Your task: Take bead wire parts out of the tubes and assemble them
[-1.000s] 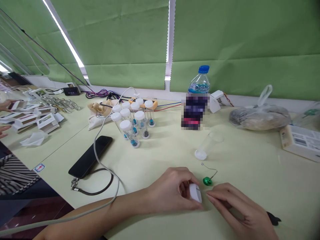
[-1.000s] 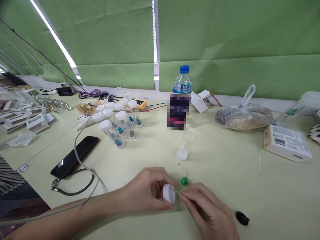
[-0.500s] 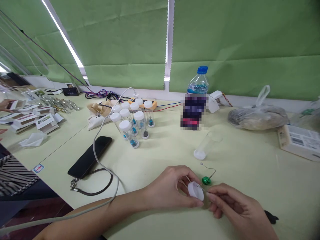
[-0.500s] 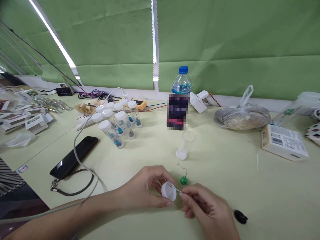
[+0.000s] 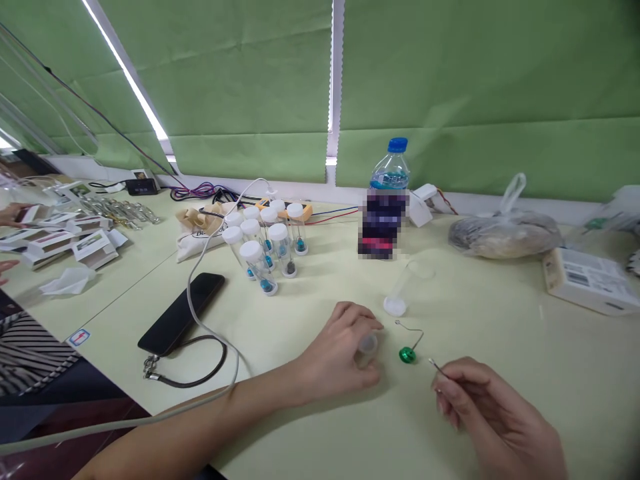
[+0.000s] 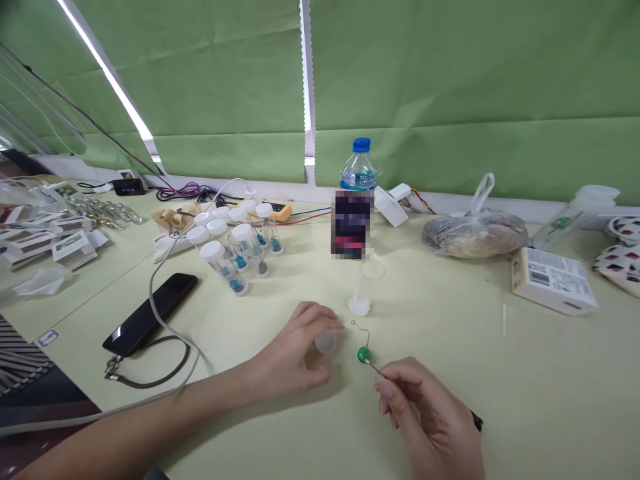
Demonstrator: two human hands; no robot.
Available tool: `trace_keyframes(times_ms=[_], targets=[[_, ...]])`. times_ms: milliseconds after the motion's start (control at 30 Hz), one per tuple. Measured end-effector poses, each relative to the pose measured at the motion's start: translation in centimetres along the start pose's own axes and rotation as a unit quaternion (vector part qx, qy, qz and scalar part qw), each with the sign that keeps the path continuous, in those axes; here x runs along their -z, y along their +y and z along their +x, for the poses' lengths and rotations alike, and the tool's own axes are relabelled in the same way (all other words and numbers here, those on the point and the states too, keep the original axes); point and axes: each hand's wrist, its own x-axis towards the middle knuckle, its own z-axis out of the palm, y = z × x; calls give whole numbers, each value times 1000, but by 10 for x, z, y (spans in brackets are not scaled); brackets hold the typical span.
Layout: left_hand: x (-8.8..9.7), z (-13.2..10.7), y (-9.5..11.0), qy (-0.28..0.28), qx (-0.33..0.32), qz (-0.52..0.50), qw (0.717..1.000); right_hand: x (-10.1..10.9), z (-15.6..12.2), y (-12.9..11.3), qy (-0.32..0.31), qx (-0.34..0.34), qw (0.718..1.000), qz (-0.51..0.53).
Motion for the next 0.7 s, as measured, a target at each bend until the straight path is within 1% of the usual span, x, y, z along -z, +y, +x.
trace_keyframes(times_ms=[133, 233, 367, 433, 567, 633, 700], targets=[[-12, 8, 7, -11, -39, 54, 998, -2, -5, -4, 31, -17, 999, 36], [-22, 13, 13, 2, -42, 100, 994, -3, -5, -5, 46, -28, 997, 47], [-32, 16, 15, 24, -44, 118, 992, -4, -3, -4, 46, -2, 997, 55], [-35, 18, 13, 30, -48, 105, 993, -5, -3, -4, 49, 7, 997, 61], [-36, 20, 6, 58, -70, 46, 995, -5, -5, -7, 57, -1, 996, 62], [-33, 18, 3, 62, -83, -6, 995, -5, -5, -7, 55, 1, 997, 59], [-26, 13, 4, 52, -79, -59, 994, -3, -5, -6, 53, 6, 997, 56]])
